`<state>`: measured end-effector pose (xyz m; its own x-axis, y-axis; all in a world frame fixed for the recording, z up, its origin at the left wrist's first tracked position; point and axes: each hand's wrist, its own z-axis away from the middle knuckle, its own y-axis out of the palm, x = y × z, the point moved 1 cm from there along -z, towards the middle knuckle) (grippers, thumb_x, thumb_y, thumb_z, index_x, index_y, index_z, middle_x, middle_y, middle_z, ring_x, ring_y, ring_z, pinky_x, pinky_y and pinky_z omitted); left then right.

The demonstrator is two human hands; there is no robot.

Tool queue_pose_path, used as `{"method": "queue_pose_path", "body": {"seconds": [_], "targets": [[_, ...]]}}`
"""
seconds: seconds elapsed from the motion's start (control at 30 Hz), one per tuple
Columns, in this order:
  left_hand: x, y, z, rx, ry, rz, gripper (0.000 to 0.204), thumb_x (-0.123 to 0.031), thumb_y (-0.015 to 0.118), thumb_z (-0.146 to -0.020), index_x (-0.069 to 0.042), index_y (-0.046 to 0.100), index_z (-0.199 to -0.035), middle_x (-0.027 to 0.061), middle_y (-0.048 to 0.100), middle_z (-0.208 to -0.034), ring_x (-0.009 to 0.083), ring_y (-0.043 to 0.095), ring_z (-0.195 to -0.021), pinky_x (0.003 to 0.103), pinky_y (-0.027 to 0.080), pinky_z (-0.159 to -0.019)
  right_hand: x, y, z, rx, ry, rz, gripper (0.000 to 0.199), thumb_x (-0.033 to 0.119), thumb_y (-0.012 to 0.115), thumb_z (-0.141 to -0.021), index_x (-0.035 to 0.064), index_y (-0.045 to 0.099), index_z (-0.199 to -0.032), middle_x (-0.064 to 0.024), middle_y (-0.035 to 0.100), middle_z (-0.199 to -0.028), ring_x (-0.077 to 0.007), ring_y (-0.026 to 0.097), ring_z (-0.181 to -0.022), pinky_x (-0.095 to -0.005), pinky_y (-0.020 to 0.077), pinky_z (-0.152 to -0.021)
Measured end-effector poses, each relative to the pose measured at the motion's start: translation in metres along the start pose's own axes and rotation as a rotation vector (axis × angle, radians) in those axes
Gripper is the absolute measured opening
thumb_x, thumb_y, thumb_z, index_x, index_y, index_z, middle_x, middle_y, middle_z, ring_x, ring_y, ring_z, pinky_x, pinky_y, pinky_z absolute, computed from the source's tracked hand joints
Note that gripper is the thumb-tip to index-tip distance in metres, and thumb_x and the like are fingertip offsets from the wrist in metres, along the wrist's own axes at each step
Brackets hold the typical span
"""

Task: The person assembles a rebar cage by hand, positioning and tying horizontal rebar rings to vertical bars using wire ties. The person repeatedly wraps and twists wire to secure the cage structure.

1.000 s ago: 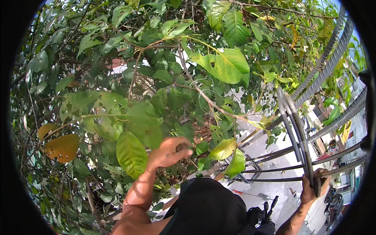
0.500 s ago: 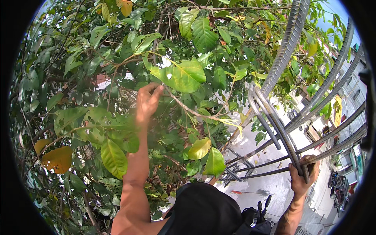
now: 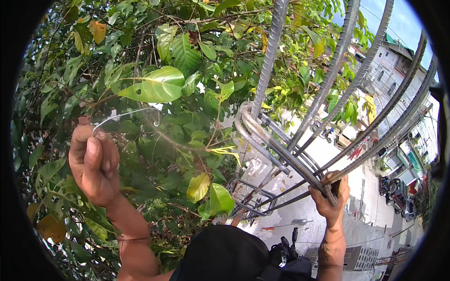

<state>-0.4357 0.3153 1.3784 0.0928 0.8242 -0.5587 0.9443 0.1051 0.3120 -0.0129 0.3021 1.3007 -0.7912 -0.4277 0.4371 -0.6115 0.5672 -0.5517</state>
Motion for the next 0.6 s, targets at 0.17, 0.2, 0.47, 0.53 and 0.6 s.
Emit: {"method": "queue_pose_path", "body": {"seconds": [0.17,0.2,0.47,0.53,0.6], "targets": [[-0.005,0.077,0.072,0.175,-0.519,0.396,0.02,-0.016,0.06,-0.086,0.003,0.055,-0.085,0.0038,0.047,-0.059,0.006,0.037,-0.042,0.021,0.029,-0.038,0.0,-0.006,-0.003,0.028,-0.042,-0.051,0.043,0.006,0.08,-0.063,0.0002,0.051,-0.094,-0.0084,0.056,-0.071,-0.0206,0.057,-0.055,-0.0283,0.0459,-0.051],[0.007,0.092,0.087,0.258,-0.703,0.4,0.02,-0.017,0.06,-0.086,0.003,0.056,-0.083,0.0059,0.051,-0.063,0.0068,0.039,-0.045,0.022,0.031,-0.04,-0.001,-0.007,-0.004,0.043,-0.029,-0.029,0.043,0.006,0.08,-0.063,0.0003,0.051,-0.094,-0.0085,0.056,-0.07,-0.0207,0.056,-0.054,-0.0283,0.0457,-0.051],[0.121,0.198,0.167,0.631,-0.843,0.524,0.048,-0.035,0.053,-0.094,0.004,0.048,-0.122,-0.003,0.04,-0.059,0.005,0.032,-0.049,0.022,0.025,-0.046,-0.012,-0.012,-0.01,0.083,-0.099,-0.041,0.043,0.012,0.082,-0.065,0.0007,0.051,-0.092,-0.0065,0.056,-0.074,-0.0148,0.059,-0.056,-0.0264,0.0458,-0.051],[0.123,0.212,0.169,0.613,-0.782,0.562,0.056,-0.04,0.05,-0.095,0.004,0.043,-0.128,-0.0034,0.038,-0.056,0.0046,0.03,-0.047,0.022,0.024,-0.045,-0.012,-0.013,-0.007,0.117,-0.031,-0.104,0.044,0.012,0.082,-0.065,0.0003,0.051,-0.094,-0.0062,0.056,-0.073,-0.0153,0.059,-0.058,-0.0269,0.046,-0.052],[0.122,0.218,0.162,0.662,-0.704,0.35,0.063,-0.048,0.047,-0.094,0.005,0.046,-0.128,-0.0052,0.037,-0.053,0.0037,0.029,-0.045,0.021,0.022,-0.043,-0.011,-0.015,-0.007,0.116,-0.005,-0.135,0.045,0.014,0.082,-0.065,0.0003,0.052,-0.095,-0.0072,0.056,-0.073,-0.0186,0.059,-0.058,-0.0285,0.0458,-0.053]]}}
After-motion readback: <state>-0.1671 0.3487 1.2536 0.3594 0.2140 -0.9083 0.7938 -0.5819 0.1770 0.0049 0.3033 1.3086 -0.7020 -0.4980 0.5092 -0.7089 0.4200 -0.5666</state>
